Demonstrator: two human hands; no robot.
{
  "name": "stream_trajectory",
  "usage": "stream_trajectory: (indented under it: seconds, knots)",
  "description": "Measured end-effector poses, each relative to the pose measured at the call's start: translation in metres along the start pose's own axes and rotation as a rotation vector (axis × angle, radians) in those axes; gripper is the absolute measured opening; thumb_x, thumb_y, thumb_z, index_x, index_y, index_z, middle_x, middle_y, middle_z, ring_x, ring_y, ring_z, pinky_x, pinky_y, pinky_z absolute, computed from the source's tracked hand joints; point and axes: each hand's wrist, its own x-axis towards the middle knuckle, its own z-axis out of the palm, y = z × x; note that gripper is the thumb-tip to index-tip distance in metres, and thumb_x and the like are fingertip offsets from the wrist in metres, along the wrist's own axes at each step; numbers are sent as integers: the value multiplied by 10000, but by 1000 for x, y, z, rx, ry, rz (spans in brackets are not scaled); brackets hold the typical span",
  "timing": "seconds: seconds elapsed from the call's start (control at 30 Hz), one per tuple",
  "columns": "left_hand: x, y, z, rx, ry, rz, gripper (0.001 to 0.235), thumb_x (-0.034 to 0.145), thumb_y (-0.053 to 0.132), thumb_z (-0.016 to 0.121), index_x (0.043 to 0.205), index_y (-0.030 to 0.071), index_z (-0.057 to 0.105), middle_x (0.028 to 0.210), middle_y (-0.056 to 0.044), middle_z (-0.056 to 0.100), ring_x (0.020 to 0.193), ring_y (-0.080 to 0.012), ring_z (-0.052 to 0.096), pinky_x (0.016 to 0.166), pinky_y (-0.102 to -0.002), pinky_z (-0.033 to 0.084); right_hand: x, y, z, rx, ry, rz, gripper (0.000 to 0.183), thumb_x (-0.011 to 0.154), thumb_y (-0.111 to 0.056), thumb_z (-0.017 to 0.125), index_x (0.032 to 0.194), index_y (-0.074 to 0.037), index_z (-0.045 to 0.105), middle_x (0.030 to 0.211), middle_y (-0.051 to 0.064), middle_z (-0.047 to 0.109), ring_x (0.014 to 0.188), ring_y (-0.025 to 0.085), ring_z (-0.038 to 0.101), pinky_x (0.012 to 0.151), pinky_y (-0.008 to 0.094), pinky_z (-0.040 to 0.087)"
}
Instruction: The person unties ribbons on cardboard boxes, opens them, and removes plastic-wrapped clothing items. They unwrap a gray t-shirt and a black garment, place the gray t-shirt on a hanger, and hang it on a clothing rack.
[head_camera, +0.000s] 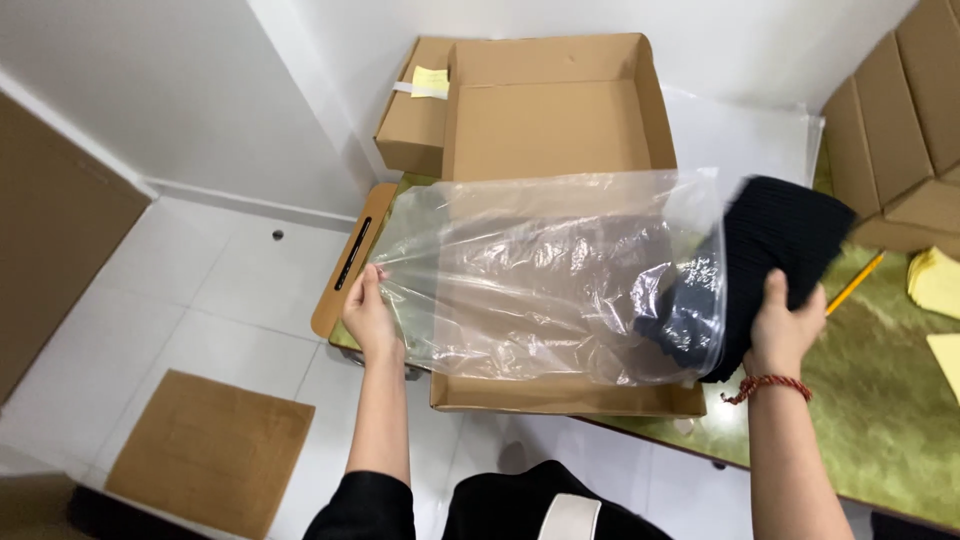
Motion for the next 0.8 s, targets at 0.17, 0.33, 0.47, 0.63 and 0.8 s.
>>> stream_trajectory:
  seconds: [0.17,0.33,0.47,0.63,0.8]
  knots:
    - [-16,20,1,215,-31,24,349,1056,375,554,1319,162,643,1313,18,628,1284,-180,607,1122,-375,496,20,9,-21,255,29,46,285,1112,-248,711,1352,-122,625,1306,28,711,1115,117,670,996,293,598]
    - [-31,2,19,748,-76,310,866,995,721,350,1686,217,214,1780,-92,189,1611,-377,154,1251,-696,127,11,-33,-41,379,-56,173,300,1084,-296,727,1358,-199,651,1350,-43,714,1189,81,709,1056,268,661]
    - [-64,0,48,757,-326,568,566,1017,434,623,1547,292,482,1758,-88,216,1592,-404,162,1225,-728,145,15,-37,-61,449,59,161,214,1085,-264,728,1283,-230,655,1322,-43,746,1161,74,735,1052,265,680]
    - [-144,1,95,649,-718,615,375,1030,436,577,1351,271,679,1630,-112,442,1501,-392,364,1214,-589,255,9,-46,-113,639,273,234,291,1027,-251,779,1312,-254,718,1333,-44,801,1173,82,791,1084,256,721]
    - [-277,18,149,296,-1422,386,347,1060,333,577,1328,148,694,1448,-59,677,1346,-214,638,1057,-378,545,-29,-78,-161,574,309,331,241,967,-197,765,1184,-238,667,1152,-58,767,974,51,712,915,207,625]
